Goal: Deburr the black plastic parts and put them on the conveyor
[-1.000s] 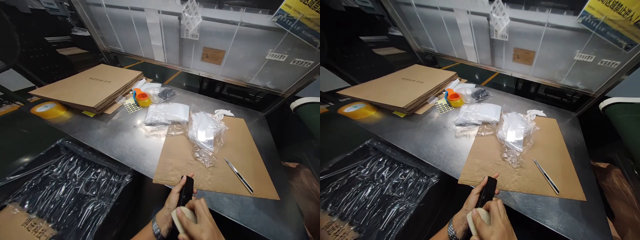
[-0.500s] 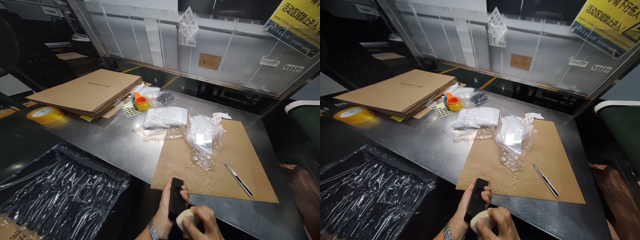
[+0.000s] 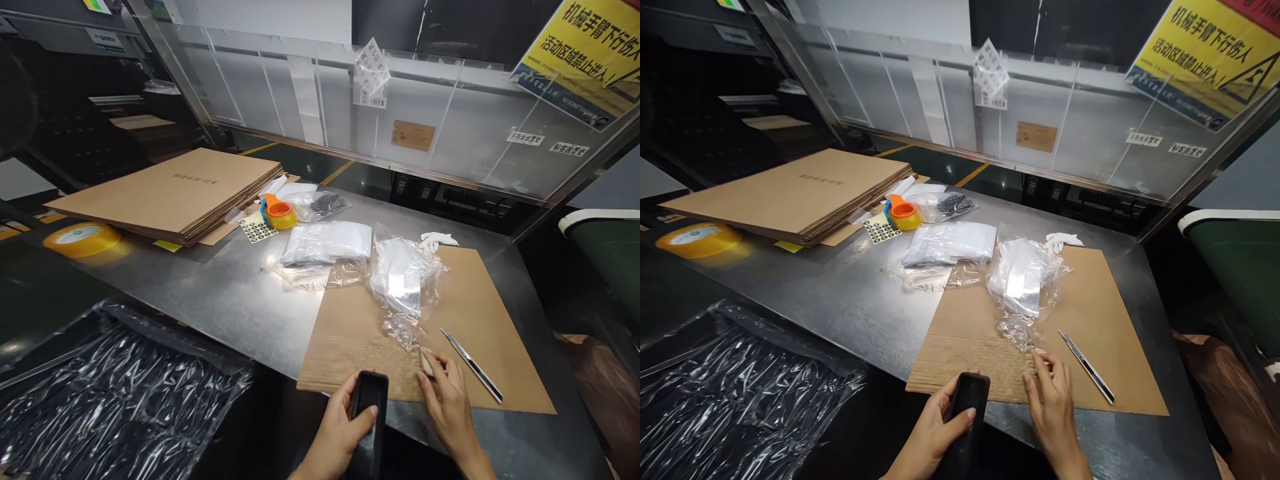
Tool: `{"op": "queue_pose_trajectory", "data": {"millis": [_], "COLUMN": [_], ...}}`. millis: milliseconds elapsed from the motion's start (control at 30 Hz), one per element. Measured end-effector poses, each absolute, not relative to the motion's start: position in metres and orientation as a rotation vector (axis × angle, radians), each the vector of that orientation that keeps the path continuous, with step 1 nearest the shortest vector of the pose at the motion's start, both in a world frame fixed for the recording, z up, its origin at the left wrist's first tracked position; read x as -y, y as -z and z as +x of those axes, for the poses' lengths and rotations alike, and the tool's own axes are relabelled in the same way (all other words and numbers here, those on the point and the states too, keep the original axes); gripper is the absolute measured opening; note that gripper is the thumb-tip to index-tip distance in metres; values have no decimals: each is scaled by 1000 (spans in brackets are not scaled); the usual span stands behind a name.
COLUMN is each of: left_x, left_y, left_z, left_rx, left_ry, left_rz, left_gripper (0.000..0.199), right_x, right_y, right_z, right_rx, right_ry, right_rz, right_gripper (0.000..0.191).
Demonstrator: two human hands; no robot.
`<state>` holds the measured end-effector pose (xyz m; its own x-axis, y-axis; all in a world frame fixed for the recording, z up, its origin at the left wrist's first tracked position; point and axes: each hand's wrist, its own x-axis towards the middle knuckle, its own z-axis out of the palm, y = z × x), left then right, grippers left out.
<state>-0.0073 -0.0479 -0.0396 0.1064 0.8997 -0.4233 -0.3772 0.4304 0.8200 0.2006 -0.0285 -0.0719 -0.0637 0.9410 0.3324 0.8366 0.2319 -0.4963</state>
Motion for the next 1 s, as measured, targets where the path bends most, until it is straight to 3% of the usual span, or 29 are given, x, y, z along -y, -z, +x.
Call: {"op": "queue_pose_trajectory", "data": {"millis": [133, 233, 833, 1000], "left_x": [50, 52, 67, 66], "left_y": [31, 20, 31, 32], "left_z": [-11, -10, -10, -13], "left_rx": [-984, -903, -936, -880], "left_ry": [-912, -857, -829, -773], "left_rz": [782, 866, 1009, 948], "left_gripper": [36, 27, 15, 19], "right_x": [47, 51, 47, 47], "right_y": [35, 26, 13, 11], "right_z": [169, 158, 171, 175], "right_rx": [1757, 1672, 1764, 1769], "right_ry": [-1028, -1199, -1420, -1453], "right_rz": [-1260, -1148, -923, -946], "right_gripper": [26, 22, 29, 21]}}
